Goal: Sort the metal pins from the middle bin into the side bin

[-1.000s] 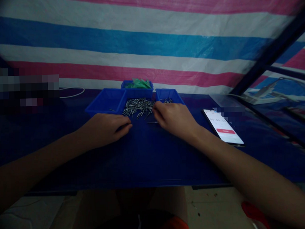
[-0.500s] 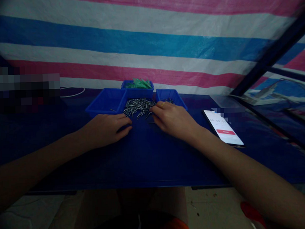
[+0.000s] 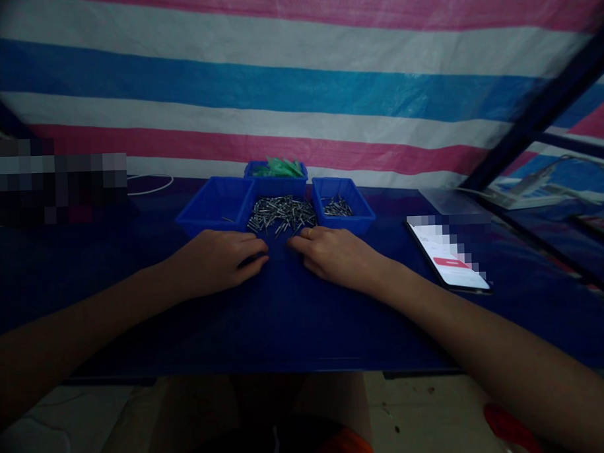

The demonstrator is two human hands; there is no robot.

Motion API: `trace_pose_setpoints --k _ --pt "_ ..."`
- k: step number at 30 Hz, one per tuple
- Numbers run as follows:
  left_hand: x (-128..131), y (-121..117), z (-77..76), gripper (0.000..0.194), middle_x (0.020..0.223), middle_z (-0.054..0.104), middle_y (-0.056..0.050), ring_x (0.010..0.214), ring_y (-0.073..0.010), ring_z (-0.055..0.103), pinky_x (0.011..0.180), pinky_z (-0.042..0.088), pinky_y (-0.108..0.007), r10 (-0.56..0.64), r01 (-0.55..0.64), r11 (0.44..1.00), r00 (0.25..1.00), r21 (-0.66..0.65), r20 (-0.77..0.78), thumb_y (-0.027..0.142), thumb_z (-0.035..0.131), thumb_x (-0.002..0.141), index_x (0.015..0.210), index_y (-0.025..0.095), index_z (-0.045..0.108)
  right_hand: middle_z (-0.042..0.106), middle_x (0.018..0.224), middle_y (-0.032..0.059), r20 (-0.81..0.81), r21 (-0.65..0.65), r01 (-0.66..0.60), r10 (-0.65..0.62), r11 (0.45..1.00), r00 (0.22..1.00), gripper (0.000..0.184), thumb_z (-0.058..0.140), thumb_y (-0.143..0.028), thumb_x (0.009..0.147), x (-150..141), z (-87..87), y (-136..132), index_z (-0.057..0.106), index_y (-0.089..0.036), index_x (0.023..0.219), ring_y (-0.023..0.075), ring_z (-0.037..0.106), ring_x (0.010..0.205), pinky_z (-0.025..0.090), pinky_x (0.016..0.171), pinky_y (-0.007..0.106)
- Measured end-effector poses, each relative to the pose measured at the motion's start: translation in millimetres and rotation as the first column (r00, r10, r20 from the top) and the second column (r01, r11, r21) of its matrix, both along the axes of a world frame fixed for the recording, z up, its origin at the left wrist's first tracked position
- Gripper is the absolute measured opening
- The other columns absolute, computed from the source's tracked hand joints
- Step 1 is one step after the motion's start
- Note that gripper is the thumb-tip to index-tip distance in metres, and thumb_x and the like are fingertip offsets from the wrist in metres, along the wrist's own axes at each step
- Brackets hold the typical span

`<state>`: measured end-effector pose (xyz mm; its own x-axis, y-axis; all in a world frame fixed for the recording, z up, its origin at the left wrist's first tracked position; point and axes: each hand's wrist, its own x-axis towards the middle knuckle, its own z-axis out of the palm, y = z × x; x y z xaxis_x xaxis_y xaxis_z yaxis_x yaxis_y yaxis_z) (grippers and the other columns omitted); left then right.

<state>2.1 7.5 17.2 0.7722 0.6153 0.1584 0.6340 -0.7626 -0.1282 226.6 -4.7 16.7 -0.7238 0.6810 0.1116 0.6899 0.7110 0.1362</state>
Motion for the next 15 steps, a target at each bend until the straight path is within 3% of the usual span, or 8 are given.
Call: trace_pose_setpoints --k 5,9,15 --pt "0.6 -0.3 -0.3 0.023 0.082 0.063 0.0 0.073 -0.0151 0.062 0.053 0.032 -0.025 -0.038 0.038 0.999 0.999 -0.008 0.001 0.032 0.038 0.09 0.087 0.02 0.057 0.06 0.095 0.0073 -0.122 -0.04 -0.123 0.118 0.992 0.985 0.029 0.042 -0.015 0.086 -4.0 2.1 -5.0 0.056 -0.016 0.111 0.0164 0.058 0.083 0.046 0.073 0.029" --pt "0.5 0.0 -1.1 0.022 0.082 0.064 0.0 0.074 -0.0148 0.062 0.053 0.033 -0.024 -0.047 0.047 0.999 0.999 -0.013 0.008 0.032 0.039 0.089 0.09 0.02 0.058 0.061 0.087 0.0066 -0.209 -0.005 -0.197 0.191 0.98 0.959 0.023 0.039 -0.018 0.089 -4.6 4.9 -6.7 0.058 -0.014 0.102 0.0146 0.058 0.079 0.046 0.071 0.027" --pt "-0.5 -1.4 -2.0 0.022 0.082 0.064 0.001 0.074 -0.0139 0.062 0.054 0.034 -0.024 -0.116 0.117 0.993 0.991 -0.018 0.061 0.034 0.04 0.09 0.092 0.02 0.056 0.062 0.084 0.0068 -0.231 0.026 -0.267 0.265 0.963 0.936 0.023 0.038 -0.02 0.092 -5.7 5.3 -7.7 0.058 -0.013 0.097 0.0134 0.058 0.077 0.047 0.069 0.026"
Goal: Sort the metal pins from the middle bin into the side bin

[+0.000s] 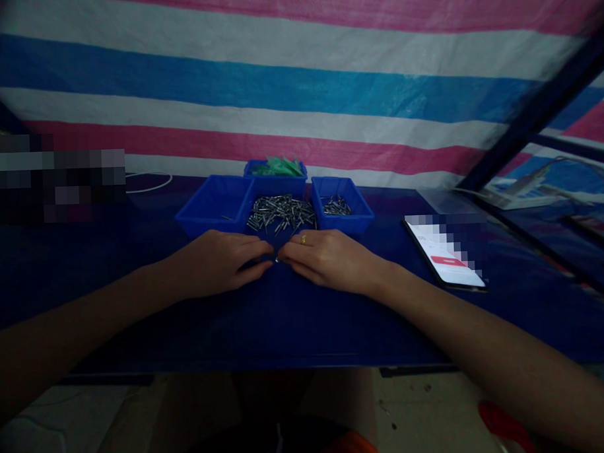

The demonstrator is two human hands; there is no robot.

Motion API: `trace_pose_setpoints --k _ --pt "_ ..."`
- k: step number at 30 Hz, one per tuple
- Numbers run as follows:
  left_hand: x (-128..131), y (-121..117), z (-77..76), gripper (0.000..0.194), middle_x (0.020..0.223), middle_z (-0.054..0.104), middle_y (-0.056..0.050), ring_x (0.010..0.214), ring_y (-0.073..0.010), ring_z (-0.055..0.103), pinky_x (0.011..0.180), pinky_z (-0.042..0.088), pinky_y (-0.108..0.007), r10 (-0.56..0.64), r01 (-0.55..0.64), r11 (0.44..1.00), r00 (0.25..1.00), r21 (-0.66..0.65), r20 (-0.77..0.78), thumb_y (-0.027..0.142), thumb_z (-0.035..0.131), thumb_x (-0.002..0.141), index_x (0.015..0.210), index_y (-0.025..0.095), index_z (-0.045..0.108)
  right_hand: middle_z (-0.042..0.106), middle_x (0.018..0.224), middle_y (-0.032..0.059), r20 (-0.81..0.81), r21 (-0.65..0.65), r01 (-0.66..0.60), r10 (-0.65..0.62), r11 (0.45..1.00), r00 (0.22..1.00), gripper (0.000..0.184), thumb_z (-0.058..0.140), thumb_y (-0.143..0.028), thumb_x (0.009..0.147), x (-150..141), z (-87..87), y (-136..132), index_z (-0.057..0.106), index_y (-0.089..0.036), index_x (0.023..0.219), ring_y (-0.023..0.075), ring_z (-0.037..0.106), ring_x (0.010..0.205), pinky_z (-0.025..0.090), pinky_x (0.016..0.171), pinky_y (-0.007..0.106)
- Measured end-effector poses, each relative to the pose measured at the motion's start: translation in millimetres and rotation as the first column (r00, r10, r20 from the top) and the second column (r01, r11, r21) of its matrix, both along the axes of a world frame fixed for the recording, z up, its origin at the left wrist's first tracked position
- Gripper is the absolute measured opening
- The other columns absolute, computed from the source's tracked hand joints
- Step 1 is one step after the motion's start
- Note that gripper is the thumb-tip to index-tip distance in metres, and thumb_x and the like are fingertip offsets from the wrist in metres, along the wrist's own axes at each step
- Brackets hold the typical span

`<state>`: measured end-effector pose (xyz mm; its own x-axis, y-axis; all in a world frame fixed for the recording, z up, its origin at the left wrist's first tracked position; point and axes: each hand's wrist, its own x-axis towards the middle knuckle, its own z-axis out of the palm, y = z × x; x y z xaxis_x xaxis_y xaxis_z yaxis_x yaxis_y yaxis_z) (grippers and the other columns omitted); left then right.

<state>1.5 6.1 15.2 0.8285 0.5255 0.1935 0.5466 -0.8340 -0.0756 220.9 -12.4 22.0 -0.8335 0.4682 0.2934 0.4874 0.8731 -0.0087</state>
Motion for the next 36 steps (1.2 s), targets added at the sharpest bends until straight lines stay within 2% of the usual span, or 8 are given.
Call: trace_pose_setpoints --k 14,36 --pt "-0.2 1.0 -0.2 0.021 0.078 0.064 0.002 0.068 -0.0114 0.06 0.055 0.033 -0.022 -0.083 0.083 0.996 0.996 0.008 -0.005 0.031 0.041 0.09 0.088 0.02 0.059 0.063 0.081 0.0061 0.001 0.058 -0.008 0.008 0.998 1.0 0.024 0.036 -0.022 0.093 -2.1 2.4 -1.5 0.058 -0.012 0.094 0.0132 0.057 0.074 0.047 0.067 0.026" --pt "0.1 1.6 -1.7 0.017 0.077 0.064 0.001 0.068 -0.0115 0.06 0.055 0.034 -0.022 -0.103 0.104 0.994 0.994 0.034 -0.018 0.03 0.045 0.088 0.086 0.02 0.059 0.06 0.078 0.005 0.012 0.048 0.003 -0.003 0.999 1.0 0.026 0.034 -0.024 0.094 -0.7 1.4 -2.3 0.057 -0.013 0.095 0.0122 0.054 0.071 0.044 0.065 0.025"
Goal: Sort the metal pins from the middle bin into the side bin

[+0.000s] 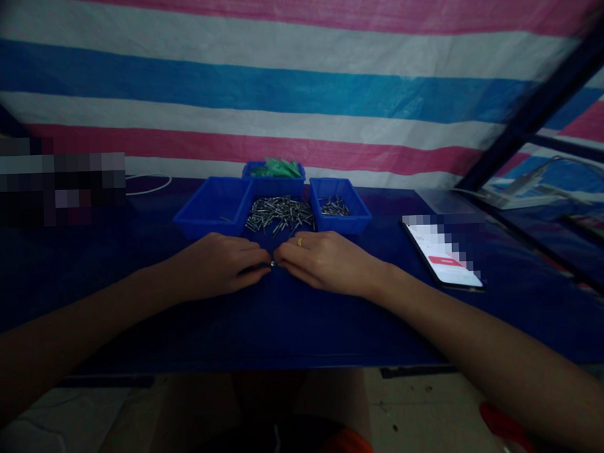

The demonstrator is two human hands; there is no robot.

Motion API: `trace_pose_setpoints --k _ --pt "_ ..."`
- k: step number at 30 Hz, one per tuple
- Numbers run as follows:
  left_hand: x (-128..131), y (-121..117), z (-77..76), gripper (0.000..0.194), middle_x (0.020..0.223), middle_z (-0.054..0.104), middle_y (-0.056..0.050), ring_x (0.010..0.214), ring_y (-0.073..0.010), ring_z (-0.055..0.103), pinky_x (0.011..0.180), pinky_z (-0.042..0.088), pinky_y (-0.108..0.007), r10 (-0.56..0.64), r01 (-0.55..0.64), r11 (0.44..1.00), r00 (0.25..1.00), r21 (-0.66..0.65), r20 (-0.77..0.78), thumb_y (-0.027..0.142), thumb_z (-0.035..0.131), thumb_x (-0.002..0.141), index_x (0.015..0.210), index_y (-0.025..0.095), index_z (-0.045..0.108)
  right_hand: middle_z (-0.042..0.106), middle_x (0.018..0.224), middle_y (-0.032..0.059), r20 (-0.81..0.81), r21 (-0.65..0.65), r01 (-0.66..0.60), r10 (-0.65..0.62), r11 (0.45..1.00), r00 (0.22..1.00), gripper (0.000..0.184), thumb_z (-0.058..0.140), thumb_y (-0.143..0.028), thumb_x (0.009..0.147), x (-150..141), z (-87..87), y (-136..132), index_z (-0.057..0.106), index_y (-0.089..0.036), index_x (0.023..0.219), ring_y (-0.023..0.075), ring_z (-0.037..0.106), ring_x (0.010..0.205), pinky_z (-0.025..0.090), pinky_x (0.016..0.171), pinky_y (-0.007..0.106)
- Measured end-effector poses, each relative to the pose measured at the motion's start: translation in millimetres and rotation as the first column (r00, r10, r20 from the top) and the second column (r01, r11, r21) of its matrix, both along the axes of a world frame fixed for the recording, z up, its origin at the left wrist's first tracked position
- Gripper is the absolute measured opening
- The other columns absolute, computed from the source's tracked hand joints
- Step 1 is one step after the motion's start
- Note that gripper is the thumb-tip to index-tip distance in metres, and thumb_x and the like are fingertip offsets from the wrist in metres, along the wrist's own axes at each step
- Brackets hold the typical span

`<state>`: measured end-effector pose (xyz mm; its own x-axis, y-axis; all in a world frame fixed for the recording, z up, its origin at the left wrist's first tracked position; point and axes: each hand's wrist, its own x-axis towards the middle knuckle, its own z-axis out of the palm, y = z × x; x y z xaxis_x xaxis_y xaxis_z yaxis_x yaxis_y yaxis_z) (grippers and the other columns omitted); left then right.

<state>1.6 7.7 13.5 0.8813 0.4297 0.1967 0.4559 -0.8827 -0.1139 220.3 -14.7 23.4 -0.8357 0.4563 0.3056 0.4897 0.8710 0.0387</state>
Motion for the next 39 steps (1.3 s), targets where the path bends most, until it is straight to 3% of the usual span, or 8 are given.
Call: trace_pose_setpoints --k 10,19,39 --pt "-1.0 -1.0 2.3 0.016 0.076 0.063 0.002 0.068 -0.0125 0.061 0.054 0.033 -0.024 0.025 -0.025 0.999 1.0 0.02 -0.01 0.027 0.043 0.087 0.084 0.02 0.057 0.06 0.078 0.0058 0.002 -0.027 0.029 -0.029 0.999 1.0 0.025 0.035 -0.026 0.094 -0.9 -1.0 0.2 0.056 -0.013 0.095 0.013 0.056 0.072 0.044 0.066 0.025" --pt "1.5 -2.6 7.3 0.015 0.074 0.063 0.002 0.067 -0.0128 0.061 0.052 0.032 -0.024 0.112 -0.115 0.992 0.991 0.046 0.066 0.026 0.042 0.086 0.085 0.019 0.055 0.059 0.073 0.0054 0.043 -0.009 0.157 -0.156 0.988 0.987 0.028 0.036 -0.029 0.093 0.6 -3.6 6.2 0.058 -0.012 0.09 0.0147 0.055 0.067 0.042 0.062 0.027" --pt "1.0 -2.1 6.2 0.017 0.068 0.062 0.002 0.061 -0.0116 0.059 0.05 0.029 -0.024 0.143 -0.152 0.984 0.985 0.088 0.097 0.025 0.038 0.088 0.084 0.018 0.052 0.058 0.072 0.0037 0.099 -0.043 0.202 -0.197 0.978 0.975 0.029 0.033 -0.03 0.094 -0.7 -3.3 5.5 0.057 -0.014 0.087 0.0125 0.053 0.063 0.038 0.061 0.025"
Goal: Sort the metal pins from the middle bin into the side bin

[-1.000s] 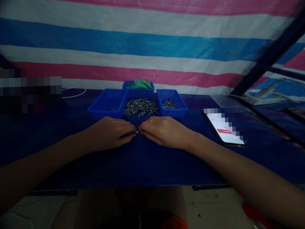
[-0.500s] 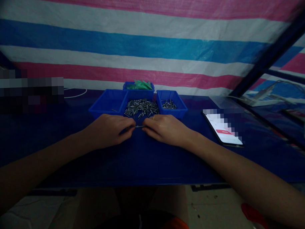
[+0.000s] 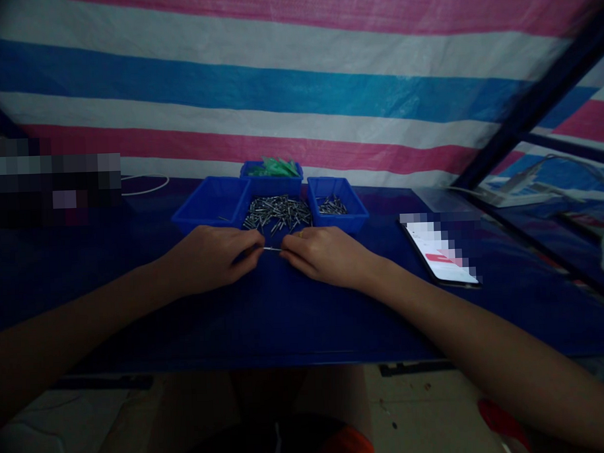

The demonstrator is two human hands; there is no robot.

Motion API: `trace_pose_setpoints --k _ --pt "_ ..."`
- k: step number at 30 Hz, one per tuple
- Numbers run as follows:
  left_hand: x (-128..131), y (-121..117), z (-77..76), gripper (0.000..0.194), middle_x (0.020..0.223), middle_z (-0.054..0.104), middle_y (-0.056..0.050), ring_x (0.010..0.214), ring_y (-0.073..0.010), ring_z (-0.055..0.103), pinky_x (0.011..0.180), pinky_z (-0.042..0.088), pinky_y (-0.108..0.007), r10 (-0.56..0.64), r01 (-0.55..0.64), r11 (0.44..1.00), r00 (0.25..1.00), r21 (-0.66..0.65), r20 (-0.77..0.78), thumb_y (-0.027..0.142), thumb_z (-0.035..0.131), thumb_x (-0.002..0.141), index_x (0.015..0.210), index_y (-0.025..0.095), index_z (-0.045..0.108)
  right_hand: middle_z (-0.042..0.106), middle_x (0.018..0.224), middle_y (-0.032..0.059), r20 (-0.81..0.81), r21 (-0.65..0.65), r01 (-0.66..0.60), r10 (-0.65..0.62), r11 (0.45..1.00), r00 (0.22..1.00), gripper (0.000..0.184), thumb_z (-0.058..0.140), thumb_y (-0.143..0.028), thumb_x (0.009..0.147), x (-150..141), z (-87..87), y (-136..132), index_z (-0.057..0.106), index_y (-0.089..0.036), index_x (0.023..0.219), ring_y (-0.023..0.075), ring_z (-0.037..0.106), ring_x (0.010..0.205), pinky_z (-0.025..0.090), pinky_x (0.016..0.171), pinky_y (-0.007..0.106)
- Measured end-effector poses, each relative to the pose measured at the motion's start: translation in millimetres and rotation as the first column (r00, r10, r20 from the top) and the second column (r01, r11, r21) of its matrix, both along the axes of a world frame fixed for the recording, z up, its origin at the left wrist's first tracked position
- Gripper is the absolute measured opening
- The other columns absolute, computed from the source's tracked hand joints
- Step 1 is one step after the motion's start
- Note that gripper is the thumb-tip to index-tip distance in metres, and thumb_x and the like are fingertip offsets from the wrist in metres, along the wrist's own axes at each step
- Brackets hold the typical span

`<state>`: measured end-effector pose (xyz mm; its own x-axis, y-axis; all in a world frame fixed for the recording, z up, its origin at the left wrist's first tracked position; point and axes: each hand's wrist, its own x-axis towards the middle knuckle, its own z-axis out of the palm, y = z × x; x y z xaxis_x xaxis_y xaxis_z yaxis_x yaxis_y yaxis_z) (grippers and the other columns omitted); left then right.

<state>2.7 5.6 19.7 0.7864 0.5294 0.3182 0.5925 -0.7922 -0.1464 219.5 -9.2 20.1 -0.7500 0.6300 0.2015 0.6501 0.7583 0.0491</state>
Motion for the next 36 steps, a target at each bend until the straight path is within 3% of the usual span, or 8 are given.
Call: trace_pose_setpoints --k 36 --pt "0.2 1.6 0.9 0.016 0.074 0.064 0.002 0.066 -0.0132 0.061 0.051 0.028 -0.024 -0.01 0.008 0.999 0.999 -0.053 -0.038 0.026 0.039 0.087 0.082 0.019 0.052 0.058 0.072 0.0032 0.032 -0.024 0.008 -0.007 1.0 0.999 0.026 0.036 -0.027 0.093 -0.5 -0.5 1.0 0.056 -0.014 0.084 0.0122 0.053 0.063 0.036 0.059 0.025"
